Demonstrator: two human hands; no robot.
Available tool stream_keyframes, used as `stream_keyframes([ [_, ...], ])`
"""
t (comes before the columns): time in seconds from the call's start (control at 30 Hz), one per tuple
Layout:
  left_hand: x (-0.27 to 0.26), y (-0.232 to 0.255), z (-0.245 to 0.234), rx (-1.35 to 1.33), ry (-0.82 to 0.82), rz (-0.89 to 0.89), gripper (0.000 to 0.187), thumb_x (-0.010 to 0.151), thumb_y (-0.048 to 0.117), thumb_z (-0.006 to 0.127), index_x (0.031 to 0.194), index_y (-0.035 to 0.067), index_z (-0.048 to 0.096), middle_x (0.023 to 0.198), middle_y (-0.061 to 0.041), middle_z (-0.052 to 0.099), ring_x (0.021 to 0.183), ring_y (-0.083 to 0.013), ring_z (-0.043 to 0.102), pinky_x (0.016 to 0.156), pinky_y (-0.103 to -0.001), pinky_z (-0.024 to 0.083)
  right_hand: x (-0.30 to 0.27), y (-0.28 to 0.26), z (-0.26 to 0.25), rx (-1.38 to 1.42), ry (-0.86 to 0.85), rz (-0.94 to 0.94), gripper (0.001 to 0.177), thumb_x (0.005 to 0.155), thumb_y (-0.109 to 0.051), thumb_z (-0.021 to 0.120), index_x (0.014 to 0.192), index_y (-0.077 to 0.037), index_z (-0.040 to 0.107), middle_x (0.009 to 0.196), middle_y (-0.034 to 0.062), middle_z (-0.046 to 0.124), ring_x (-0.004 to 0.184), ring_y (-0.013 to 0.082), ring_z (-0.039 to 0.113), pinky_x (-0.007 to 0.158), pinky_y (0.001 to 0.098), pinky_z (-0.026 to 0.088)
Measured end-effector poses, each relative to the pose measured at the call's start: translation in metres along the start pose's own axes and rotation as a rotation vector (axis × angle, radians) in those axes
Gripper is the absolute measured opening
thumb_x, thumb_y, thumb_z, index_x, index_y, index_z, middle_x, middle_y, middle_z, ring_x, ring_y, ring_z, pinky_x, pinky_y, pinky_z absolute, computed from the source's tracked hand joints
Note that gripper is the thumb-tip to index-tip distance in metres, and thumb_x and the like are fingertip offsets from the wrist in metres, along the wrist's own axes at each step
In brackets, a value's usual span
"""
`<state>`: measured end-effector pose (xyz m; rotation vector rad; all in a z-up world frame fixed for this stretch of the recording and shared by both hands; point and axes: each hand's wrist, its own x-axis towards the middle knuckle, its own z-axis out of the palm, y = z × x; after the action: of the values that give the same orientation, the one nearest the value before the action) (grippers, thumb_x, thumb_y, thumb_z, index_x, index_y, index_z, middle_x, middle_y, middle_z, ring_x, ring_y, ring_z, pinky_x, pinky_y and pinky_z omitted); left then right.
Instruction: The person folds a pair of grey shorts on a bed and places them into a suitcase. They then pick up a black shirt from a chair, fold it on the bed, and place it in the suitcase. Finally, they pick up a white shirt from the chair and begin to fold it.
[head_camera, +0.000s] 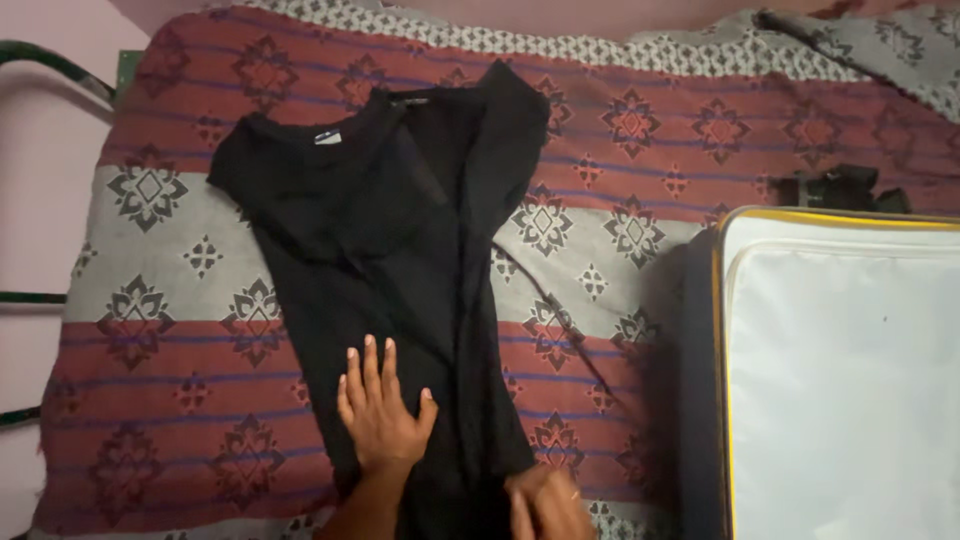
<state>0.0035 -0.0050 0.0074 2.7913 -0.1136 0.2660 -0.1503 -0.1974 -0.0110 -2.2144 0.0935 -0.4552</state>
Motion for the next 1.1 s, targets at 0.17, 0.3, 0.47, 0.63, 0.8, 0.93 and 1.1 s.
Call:
stream_keyframes([
  [0.17,0.003,0.001,-0.001,-0.008,-0.007,-0.014,0.083,0.079,0.04,0.062,0.153,0.008,0.041,0.162,-0.016,0.036,0.151,-0.0373,0.03,0.119,-0.055,0.022,0.061,-0.019,0.011,-0.186,-0.234,-0.126,0.026,0.074,-0.02,0.085,0.098,-0.014,0.073,0.101,0.0097,0.066,0.098,0.0303,0.063,0.081,0.042,0.049],
  [0.3,0.003,0.0,-0.001,-0.028,0.002,-0.006,0.082,0.079,0.041,0.062,0.152,0.009,0.041,0.161,-0.015,0.036,0.151,-0.0372,0.029,0.119,-0.055,0.022,0.082,-0.016,0.028,-0.373,-0.284,-0.174,0.057,0.074,-0.025,0.073,0.129,-0.012,0.068,0.145,0.0155,0.055,0.135,0.0362,0.046,0.096,0.0467,0.037],
  [0.47,0.001,-0.005,0.003,-0.039,0.003,-0.022,0.083,0.077,0.042,0.063,0.151,0.011,0.042,0.161,-0.014,0.037,0.15,-0.0359,0.03,0.118,-0.056,0.023,0.075,0.011,0.048,-0.437,-0.177,-0.307,0.068,0.08,-0.042,0.059,0.142,-0.015,0.058,0.152,0.0103,0.05,0.14,0.0316,0.043,0.1,0.0417,0.035],
  [0.63,0.001,-0.01,0.0,-0.181,0.092,-0.011,0.086,0.075,0.049,0.065,0.148,0.008,0.044,0.157,-0.014,0.041,0.147,-0.0357,0.032,0.114,-0.056,0.024,0.06,0.049,0.078,-0.618,0.104,-0.424,0.047,0.094,-0.041,0.046,0.132,-0.023,0.066,0.138,0.0017,0.063,0.13,0.0213,0.055,0.09,0.0342,0.037],
  [0.8,0.045,0.032,0.001,-0.286,0.227,0.043,0.041,0.08,0.038,0.068,0.116,0.017,0.068,0.136,-0.009,0.06,0.131,-0.0317,0.05,0.106,-0.052,0.038,0.054,0.102,0.108,-0.792,0.358,-0.61,0.036,0.108,-0.026,0.04,0.123,-0.034,0.071,0.126,-0.007,0.072,0.119,0.0171,0.064,0.081,0.0238,0.039],
  [0.93,0.145,0.106,0.038,-0.493,0.071,0.298,0.024,0.087,0.024,0.075,0.108,0.012,0.07,0.119,-0.005,0.068,0.118,-0.0284,0.059,0.096,-0.047,0.047,0.043,0.114,0.116,-0.809,0.322,-0.601,0.032,0.109,-0.028,0.041,0.122,-0.032,0.07,0.127,-0.0058,0.071,0.118,0.0184,0.065,0.081,0.026,0.043],
  [1.1,0.265,0.147,0.07,-0.164,0.093,0.247,0.068,0.053,0.033,0.082,0.114,0.009,0.069,0.109,-0.012,0.067,0.098,-0.0336,0.059,0.078,-0.05,0.046,0.049,0.132,0.126,-0.825,0.313,-0.731,0.03,0.11,-0.027,0.042,0.121,-0.028,0.07,0.127,-0.0036,0.071,0.118,0.0212,0.066,0.082,0.0281,0.047],
])
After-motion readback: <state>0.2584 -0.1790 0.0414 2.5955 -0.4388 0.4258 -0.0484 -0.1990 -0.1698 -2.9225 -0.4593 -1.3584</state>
